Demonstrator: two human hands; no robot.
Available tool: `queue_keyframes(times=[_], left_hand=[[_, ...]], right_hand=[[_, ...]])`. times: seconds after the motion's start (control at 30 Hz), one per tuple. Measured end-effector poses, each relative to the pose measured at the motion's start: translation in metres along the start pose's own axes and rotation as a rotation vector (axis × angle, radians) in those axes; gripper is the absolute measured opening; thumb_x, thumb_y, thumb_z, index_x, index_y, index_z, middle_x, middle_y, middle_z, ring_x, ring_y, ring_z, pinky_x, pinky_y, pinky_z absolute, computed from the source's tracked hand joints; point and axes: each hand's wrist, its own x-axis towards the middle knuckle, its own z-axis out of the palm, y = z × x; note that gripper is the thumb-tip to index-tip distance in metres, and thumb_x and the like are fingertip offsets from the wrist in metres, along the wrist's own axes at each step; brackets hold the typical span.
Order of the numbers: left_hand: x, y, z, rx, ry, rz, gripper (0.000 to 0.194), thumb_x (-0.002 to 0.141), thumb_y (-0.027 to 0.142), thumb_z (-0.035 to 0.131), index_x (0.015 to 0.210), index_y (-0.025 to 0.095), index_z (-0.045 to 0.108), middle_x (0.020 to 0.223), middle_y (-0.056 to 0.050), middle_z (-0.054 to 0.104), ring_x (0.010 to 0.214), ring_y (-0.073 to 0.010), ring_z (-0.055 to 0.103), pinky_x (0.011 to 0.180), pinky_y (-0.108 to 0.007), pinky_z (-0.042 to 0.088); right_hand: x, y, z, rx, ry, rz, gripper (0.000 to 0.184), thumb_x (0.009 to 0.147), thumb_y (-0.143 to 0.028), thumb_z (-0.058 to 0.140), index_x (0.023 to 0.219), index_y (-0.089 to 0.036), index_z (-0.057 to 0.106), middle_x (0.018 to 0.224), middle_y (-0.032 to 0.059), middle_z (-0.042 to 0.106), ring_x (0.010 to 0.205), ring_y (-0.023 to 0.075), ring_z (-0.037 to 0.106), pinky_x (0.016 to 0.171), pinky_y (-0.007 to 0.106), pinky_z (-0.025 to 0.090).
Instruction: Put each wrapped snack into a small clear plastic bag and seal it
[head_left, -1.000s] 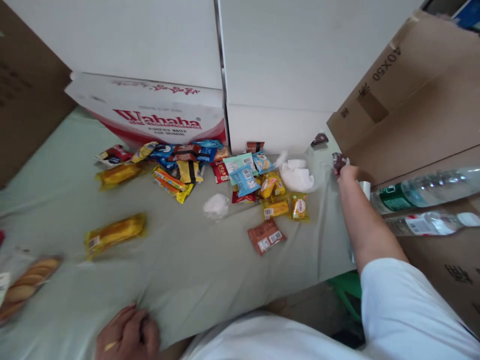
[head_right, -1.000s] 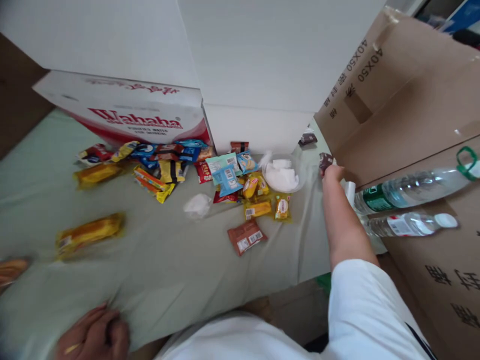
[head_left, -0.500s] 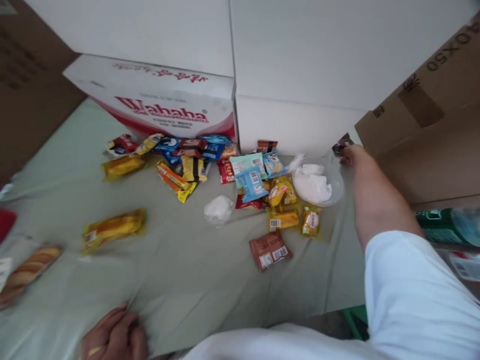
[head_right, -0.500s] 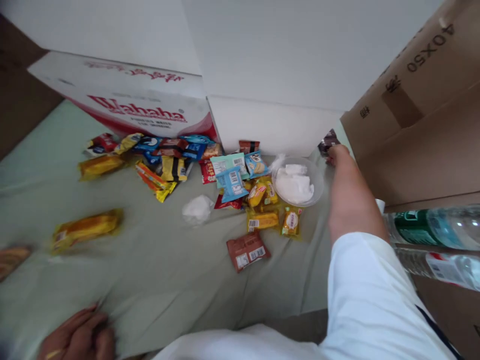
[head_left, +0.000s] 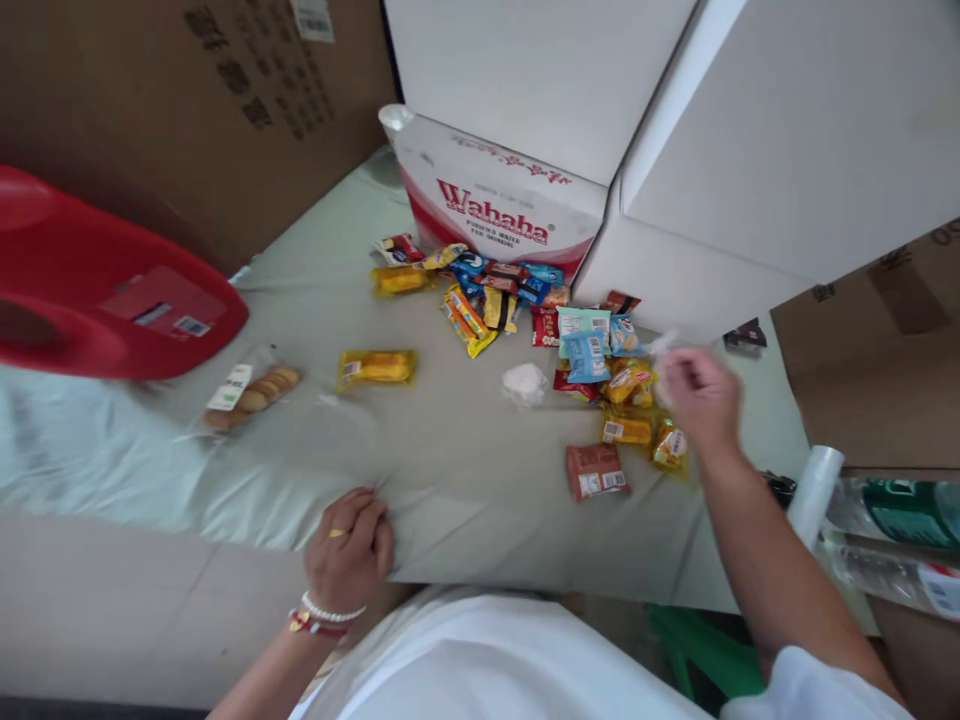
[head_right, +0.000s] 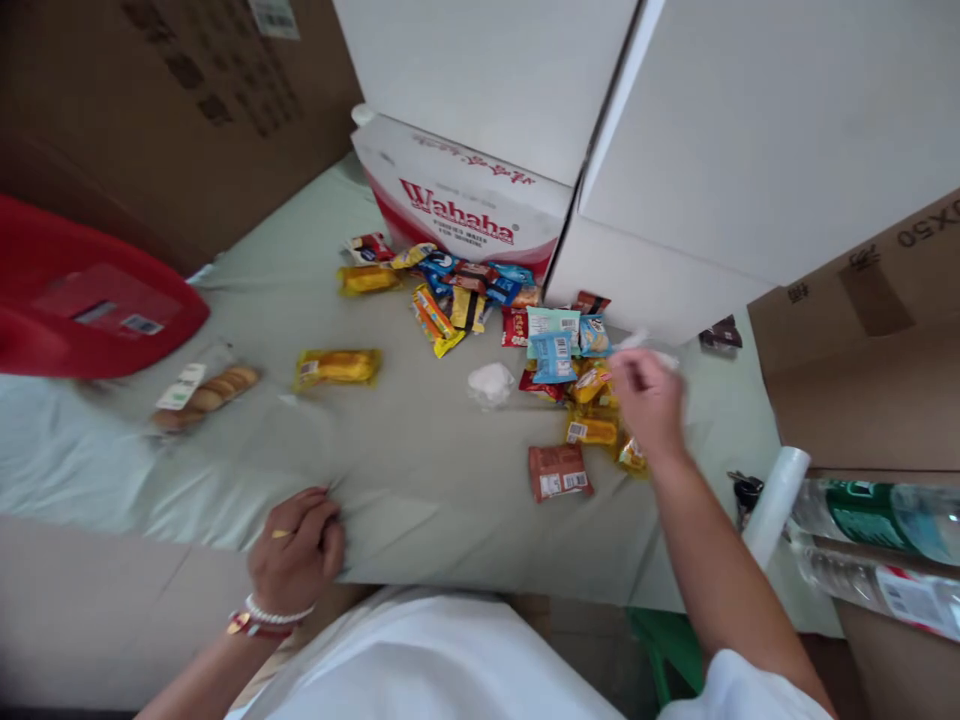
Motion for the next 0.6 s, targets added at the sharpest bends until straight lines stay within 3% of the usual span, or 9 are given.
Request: queue_keyframes(times=[0.07, 0.1, 0.17, 0.23, 0.33, 0.43, 0.5, 0.6], left_hand=[[0.003, 0.004, -0.003, -0.075, -0.026, -0.080, 0.013, 0.077, 0.013, 0.063, 0.084, 0.022, 0.068, 0.090, -0.007, 0.072, 0.101, -0.0259, 0.071, 0.091, -0.040, 0.058], [0.005, 0.006, -0.006, -0.129, -0.041, -0.127, 0.012, 0.078, 0.014, 0.062, 0.083, 0.022, 0.069, 0.089, -0.007, 0.072, 0.101, -0.0256, 0.071, 0.092, -0.040, 0.058], [0.009, 0.012, -0.014, -0.265, -0.067, -0.232, 0.011, 0.082, 0.016, 0.059, 0.082, 0.021, 0.069, 0.092, -0.007, 0.072, 0.103, -0.0247, 0.070, 0.093, -0.040, 0.057], [0.012, 0.019, -0.025, -0.416, -0.090, -0.346, 0.013, 0.087, 0.020, 0.056, 0.084, 0.021, 0.069, 0.097, -0.008, 0.071, 0.101, -0.0226, 0.069, 0.092, -0.038, 0.056], [0.016, 0.035, -0.038, -0.697, -0.194, -0.563, 0.017, 0.094, 0.032, 0.055, 0.091, 0.020, 0.067, 0.089, -0.005, 0.069, 0.083, -0.0176, 0.066, 0.075, -0.031, 0.056], [0.028, 0.057, -0.037, -1.066, -0.353, -0.830, 0.034, 0.094, 0.053, 0.056, 0.096, 0.020, 0.062, 0.079, -0.002, 0.065, 0.070, -0.0161, 0.064, 0.054, -0.025, 0.049], [0.040, 0.068, -0.028, -1.218, -0.412, -0.898, 0.043, 0.086, 0.062, 0.065, 0.098, 0.021, 0.061, 0.083, -0.002, 0.065, 0.075, -0.0181, 0.066, 0.051, -0.025, 0.049], [0.054, 0.073, -0.013, -1.321, -0.406, -0.886, 0.047, 0.074, 0.062, 0.077, 0.081, 0.020, 0.057, 0.074, 0.001, 0.062, 0.069, -0.0154, 0.061, 0.056, -0.026, 0.049]], right_hand=[[-0.026, -0.020, 0.060, -0.189, -0.301, -0.275, 0.018, 0.097, -0.037, 0.061, 0.093, -0.023, 0.072, 0.088, 0.0043, 0.069, 0.081, 0.0187, 0.061, 0.079, 0.031, 0.047], [-0.032, -0.026, 0.088, -0.274, -0.385, -0.331, 0.018, 0.098, -0.033, 0.058, 0.095, -0.023, 0.072, 0.091, 0.0056, 0.071, 0.085, 0.0205, 0.063, 0.083, 0.032, 0.048], [-0.037, -0.031, 0.136, -0.456, -0.445, -0.300, 0.017, 0.096, -0.026, 0.058, 0.104, -0.021, 0.073, 0.104, 0.0112, 0.072, 0.091, 0.0239, 0.065, 0.085, 0.035, 0.049], [-0.039, -0.031, 0.167, -0.564, -0.448, -0.228, 0.019, 0.094, -0.021, 0.058, 0.105, -0.019, 0.073, 0.112, 0.0155, 0.070, 0.095, 0.0256, 0.066, 0.086, 0.036, 0.049], [-0.062, -0.029, 0.188, -0.380, -0.440, -0.205, 0.018, 0.094, -0.025, 0.056, 0.098, -0.019, 0.072, 0.103, 0.0122, 0.071, 0.091, 0.0233, 0.066, 0.085, 0.035, 0.049], [-0.118, -0.034, 0.194, 0.036, -0.474, -0.113, 0.023, 0.093, -0.042, 0.061, 0.095, -0.021, 0.071, 0.086, 0.0048, 0.070, 0.075, 0.0182, 0.062, 0.072, 0.030, 0.049], [-0.158, -0.040, 0.194, 0.217, -0.557, -0.012, 0.028, 0.090, -0.050, 0.066, 0.095, -0.023, 0.071, 0.079, 0.0020, 0.068, 0.068, 0.0160, 0.059, 0.065, 0.028, 0.046], [-0.195, -0.047, 0.188, 0.411, -0.595, 0.184, 0.030, 0.082, -0.052, 0.076, 0.090, -0.024, 0.070, 0.072, -0.0009, 0.063, 0.059, 0.0128, 0.052, 0.055, 0.026, 0.043]])
